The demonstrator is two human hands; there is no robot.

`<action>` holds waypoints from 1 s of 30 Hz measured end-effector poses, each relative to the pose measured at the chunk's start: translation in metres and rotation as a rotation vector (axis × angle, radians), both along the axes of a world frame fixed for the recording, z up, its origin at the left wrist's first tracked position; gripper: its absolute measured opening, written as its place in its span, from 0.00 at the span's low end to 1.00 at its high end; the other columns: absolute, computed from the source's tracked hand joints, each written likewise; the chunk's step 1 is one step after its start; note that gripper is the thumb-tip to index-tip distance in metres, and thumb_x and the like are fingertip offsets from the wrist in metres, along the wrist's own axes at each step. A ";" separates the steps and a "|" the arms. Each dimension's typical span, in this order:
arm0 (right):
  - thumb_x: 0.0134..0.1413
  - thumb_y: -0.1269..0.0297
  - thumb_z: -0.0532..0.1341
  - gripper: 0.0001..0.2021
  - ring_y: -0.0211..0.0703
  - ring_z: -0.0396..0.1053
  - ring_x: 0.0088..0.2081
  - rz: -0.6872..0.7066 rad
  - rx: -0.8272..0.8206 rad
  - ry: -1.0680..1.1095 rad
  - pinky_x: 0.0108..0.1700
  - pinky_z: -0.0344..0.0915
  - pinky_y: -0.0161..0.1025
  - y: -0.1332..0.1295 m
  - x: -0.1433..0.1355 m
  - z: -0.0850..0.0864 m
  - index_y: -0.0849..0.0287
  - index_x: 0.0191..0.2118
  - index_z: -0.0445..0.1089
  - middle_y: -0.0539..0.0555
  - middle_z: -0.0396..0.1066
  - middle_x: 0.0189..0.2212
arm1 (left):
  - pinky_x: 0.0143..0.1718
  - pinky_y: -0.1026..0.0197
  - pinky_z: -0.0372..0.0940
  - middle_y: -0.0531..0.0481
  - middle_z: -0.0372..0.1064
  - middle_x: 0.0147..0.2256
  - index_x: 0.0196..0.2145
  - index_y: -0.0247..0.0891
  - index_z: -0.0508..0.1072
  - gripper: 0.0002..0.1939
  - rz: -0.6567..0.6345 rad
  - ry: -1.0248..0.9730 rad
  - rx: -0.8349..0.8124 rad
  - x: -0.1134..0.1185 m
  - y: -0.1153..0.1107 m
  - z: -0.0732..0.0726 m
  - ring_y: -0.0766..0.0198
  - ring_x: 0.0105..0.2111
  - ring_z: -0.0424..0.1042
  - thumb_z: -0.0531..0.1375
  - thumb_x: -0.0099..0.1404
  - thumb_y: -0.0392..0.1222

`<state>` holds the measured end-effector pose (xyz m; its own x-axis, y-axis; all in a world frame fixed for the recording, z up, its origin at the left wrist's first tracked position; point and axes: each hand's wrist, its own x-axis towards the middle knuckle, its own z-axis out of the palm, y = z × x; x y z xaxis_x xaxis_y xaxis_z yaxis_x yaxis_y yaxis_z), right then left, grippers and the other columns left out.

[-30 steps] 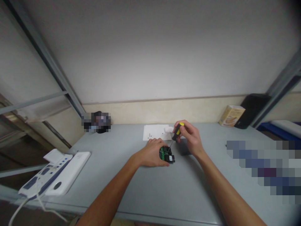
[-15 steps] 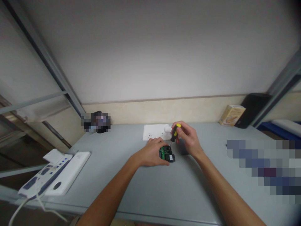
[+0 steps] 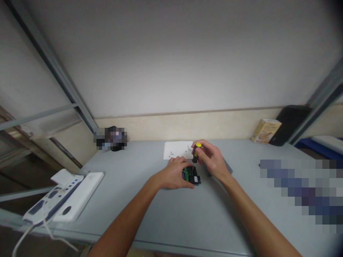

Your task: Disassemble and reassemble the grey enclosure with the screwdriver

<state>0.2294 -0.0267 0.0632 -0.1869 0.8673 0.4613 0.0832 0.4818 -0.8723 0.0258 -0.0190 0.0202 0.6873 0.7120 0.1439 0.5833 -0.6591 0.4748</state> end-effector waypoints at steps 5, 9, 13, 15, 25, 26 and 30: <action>0.64 0.50 0.61 0.14 0.37 0.63 0.24 -0.023 0.042 -0.080 0.26 0.58 0.36 -0.002 -0.004 0.003 0.57 0.42 0.72 0.49 0.67 0.25 | 0.62 0.42 0.54 0.43 0.69 0.54 0.59 0.47 0.73 0.39 0.005 0.016 -0.022 -0.001 0.001 -0.002 0.43 0.56 0.65 0.74 0.53 0.62; 0.65 0.52 0.61 0.13 0.37 0.62 0.23 -0.044 0.049 -0.100 0.27 0.57 0.37 0.000 -0.004 0.001 0.57 0.43 0.73 0.48 0.65 0.23 | 0.63 0.42 0.53 0.44 0.69 0.54 0.59 0.48 0.73 0.40 0.011 0.013 -0.025 -0.001 0.001 -0.002 0.43 0.56 0.65 0.74 0.52 0.63; 0.65 0.52 0.62 0.13 0.37 0.62 0.23 -0.055 0.047 -0.105 0.27 0.58 0.37 0.000 -0.003 0.000 0.57 0.43 0.73 0.47 0.65 0.23 | 0.63 0.42 0.53 0.43 0.69 0.53 0.59 0.47 0.74 0.40 0.014 0.009 -0.028 -0.001 0.001 0.000 0.44 0.56 0.65 0.73 0.52 0.65; 0.64 0.52 0.62 0.13 0.37 0.62 0.23 -0.055 0.046 -0.101 0.27 0.58 0.37 -0.001 -0.004 0.001 0.57 0.43 0.73 0.48 0.66 0.23 | 0.63 0.42 0.53 0.43 0.69 0.53 0.59 0.47 0.74 0.40 0.018 0.009 -0.020 0.000 0.001 0.000 0.44 0.56 0.65 0.73 0.52 0.65; 0.63 0.53 0.63 0.13 0.37 0.63 0.24 -0.071 0.061 -0.105 0.27 0.61 0.38 0.002 -0.008 -0.002 0.57 0.43 0.74 0.49 0.68 0.26 | 0.63 0.40 0.53 0.42 0.69 0.55 0.59 0.49 0.74 0.39 0.018 0.007 -0.009 0.001 0.001 -0.001 0.43 0.58 0.65 0.73 0.53 0.65; 0.63 0.53 0.63 0.13 0.37 0.63 0.24 -0.068 0.061 -0.105 0.27 0.62 0.38 0.002 -0.009 -0.002 0.57 0.43 0.74 0.49 0.69 0.27 | 0.63 0.40 0.53 0.42 0.69 0.55 0.58 0.49 0.74 0.38 0.017 0.004 -0.009 0.001 0.001 -0.001 0.43 0.58 0.65 0.73 0.53 0.65; 0.62 0.53 0.63 0.12 0.38 0.64 0.24 -0.071 0.068 -0.128 0.28 0.62 0.38 -0.001 -0.010 0.002 0.57 0.43 0.74 0.50 0.69 0.26 | 0.63 0.40 0.54 0.42 0.69 0.56 0.57 0.49 0.75 0.38 0.027 -0.001 -0.017 0.002 0.001 -0.003 0.43 0.58 0.66 0.73 0.53 0.65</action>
